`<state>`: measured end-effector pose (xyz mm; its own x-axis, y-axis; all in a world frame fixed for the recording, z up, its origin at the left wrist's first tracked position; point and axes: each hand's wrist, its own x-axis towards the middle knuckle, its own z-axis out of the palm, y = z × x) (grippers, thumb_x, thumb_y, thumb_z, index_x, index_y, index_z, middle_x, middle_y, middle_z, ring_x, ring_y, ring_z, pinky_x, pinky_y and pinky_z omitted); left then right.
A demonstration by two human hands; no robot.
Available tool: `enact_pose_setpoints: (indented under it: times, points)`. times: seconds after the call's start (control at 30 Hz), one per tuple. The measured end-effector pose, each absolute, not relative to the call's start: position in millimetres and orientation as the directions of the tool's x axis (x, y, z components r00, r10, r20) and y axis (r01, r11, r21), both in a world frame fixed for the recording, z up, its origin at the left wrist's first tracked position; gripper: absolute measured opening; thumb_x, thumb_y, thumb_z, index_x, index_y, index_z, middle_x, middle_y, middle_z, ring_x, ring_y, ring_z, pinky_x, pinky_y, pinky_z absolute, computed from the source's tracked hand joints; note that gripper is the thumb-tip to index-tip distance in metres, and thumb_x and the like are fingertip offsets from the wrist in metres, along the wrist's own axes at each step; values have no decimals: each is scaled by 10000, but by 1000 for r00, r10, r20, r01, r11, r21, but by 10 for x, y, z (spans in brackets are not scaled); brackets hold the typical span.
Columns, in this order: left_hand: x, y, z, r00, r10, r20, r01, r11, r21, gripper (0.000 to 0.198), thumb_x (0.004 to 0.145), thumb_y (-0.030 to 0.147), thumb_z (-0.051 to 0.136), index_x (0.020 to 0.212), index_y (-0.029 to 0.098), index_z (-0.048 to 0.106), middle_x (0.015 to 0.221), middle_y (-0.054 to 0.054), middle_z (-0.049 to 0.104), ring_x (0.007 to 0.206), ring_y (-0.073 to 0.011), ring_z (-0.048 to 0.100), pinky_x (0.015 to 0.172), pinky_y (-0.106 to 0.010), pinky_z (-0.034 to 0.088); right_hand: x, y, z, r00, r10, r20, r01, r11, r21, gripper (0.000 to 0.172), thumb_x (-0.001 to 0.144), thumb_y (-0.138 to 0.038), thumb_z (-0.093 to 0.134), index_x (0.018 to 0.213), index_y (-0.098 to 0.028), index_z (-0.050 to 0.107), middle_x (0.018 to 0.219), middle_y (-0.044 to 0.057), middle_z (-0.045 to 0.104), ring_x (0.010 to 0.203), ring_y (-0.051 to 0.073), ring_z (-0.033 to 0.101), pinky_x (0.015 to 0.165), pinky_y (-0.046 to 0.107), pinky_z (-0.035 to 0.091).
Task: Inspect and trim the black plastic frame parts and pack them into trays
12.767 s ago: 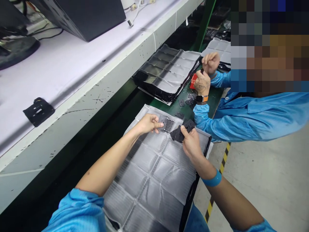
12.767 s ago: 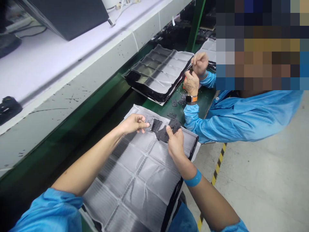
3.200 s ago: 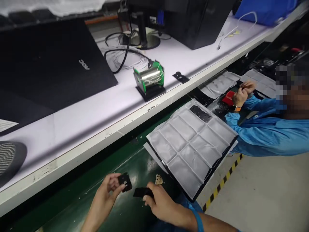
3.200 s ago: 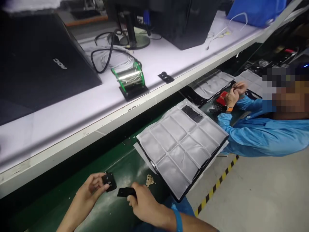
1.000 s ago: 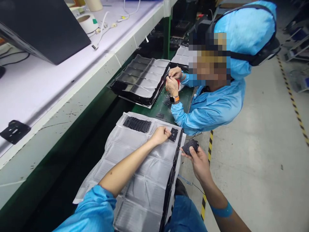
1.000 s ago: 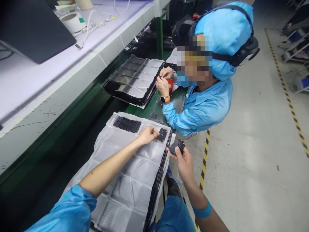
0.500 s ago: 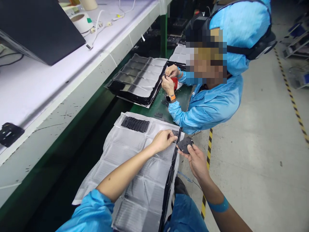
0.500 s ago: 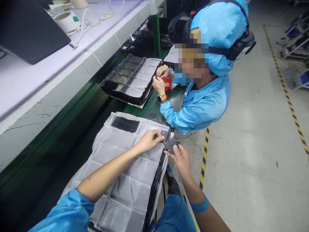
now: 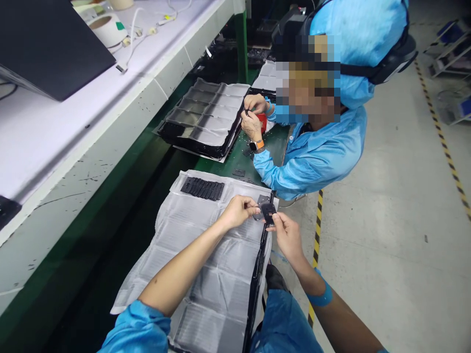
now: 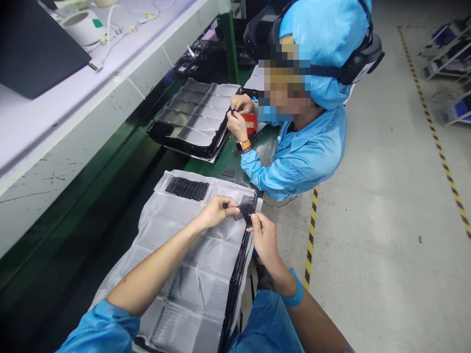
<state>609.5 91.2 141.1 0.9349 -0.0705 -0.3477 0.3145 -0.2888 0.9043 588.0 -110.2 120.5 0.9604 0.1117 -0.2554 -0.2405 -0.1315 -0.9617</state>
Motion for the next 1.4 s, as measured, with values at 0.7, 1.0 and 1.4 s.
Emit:
enact_pose_setpoints:
  times: [0.7, 1.0, 1.4]
  points:
    - [6365, 867, 1219, 887, 195, -419, 442, -626, 643, 261, 854, 144, 758, 644, 207, 616, 681, -44, 690, 775, -243, 688, 825, -350, 500, 6104, -1278, 932, 963, -2, -270, -270, -44, -962, 545, 789, -710, 774, 933, -185, 754, 726, 44, 747, 571, 213, 665, 527, 309, 496]
    - [6326, 837, 1322, 911, 136, -389, 393, -575, 718, 206, 869, 209, 764, 696, 193, 654, 697, -53, 692, 788, -238, 683, 791, -332, 508, 6089, -1181, 942, 966, 25, -258, -257, -43, -965, 528, 786, -699, 782, 928, -193, 731, 852, 88, 802, 596, 228, 720, 499, 314, 533]
    - [6526, 1038, 1217, 890, 29, -455, 415, -462, 784, 297, 809, 230, 822, 613, 158, 611, 502, 42, 586, 477, -118, 547, 539, -229, 423, 6171, -1004, 866, 995, 98, 37, 69, -342, -937, 296, 948, -388, 635, 1115, -181, 764, 1035, 108, 732, 877, 239, 679, 792, 389, 570]
